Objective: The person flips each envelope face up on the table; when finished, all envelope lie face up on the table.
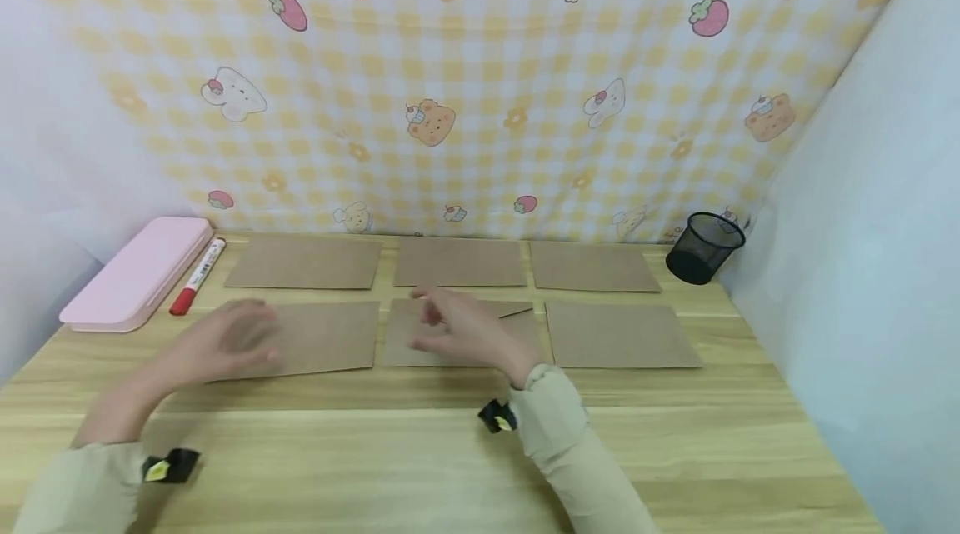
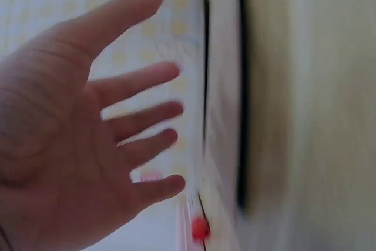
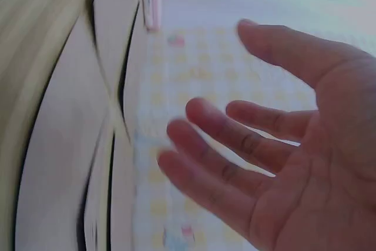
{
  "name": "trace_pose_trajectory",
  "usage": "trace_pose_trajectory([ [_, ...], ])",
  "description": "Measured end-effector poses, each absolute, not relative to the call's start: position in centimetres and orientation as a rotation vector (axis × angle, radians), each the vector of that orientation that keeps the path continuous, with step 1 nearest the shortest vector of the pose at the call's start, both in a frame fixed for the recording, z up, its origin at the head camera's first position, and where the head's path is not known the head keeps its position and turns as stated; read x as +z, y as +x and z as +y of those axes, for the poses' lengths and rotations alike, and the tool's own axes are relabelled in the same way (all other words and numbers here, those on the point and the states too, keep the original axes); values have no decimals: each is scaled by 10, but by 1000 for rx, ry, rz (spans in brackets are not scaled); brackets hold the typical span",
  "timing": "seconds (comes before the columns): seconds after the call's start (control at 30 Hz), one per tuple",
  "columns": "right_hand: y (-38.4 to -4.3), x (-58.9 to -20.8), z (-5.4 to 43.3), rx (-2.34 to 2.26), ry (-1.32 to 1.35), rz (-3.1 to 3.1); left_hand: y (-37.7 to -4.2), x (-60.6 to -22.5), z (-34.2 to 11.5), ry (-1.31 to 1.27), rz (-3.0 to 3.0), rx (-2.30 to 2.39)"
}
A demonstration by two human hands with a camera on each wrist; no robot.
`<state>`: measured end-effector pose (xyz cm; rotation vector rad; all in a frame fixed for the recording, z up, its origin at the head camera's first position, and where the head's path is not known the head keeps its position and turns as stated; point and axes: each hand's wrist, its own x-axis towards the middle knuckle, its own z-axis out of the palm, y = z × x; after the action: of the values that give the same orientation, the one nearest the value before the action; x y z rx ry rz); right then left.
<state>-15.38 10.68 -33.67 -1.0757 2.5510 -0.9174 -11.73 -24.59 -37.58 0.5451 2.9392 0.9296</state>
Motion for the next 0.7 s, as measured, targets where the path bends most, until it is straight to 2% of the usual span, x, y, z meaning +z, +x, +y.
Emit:
trace_pose_trajectory([
  [0.17, -153, -347, 53, -558, -1262, 2566, -101, -389, -287, 576, 2807, 912],
  [0.33, -150, -367, 9, -309, -1240, 2578, -94, -397, -297, 549, 2776, 987],
  [0.43, -148, -375, 0, -261, -1166, 2623, -96, -399, -298, 562, 2772, 996],
  [0.7, -148, -381, 2, -347, -1268, 2699, -102, -396, -302, 550, 2816, 1009],
])
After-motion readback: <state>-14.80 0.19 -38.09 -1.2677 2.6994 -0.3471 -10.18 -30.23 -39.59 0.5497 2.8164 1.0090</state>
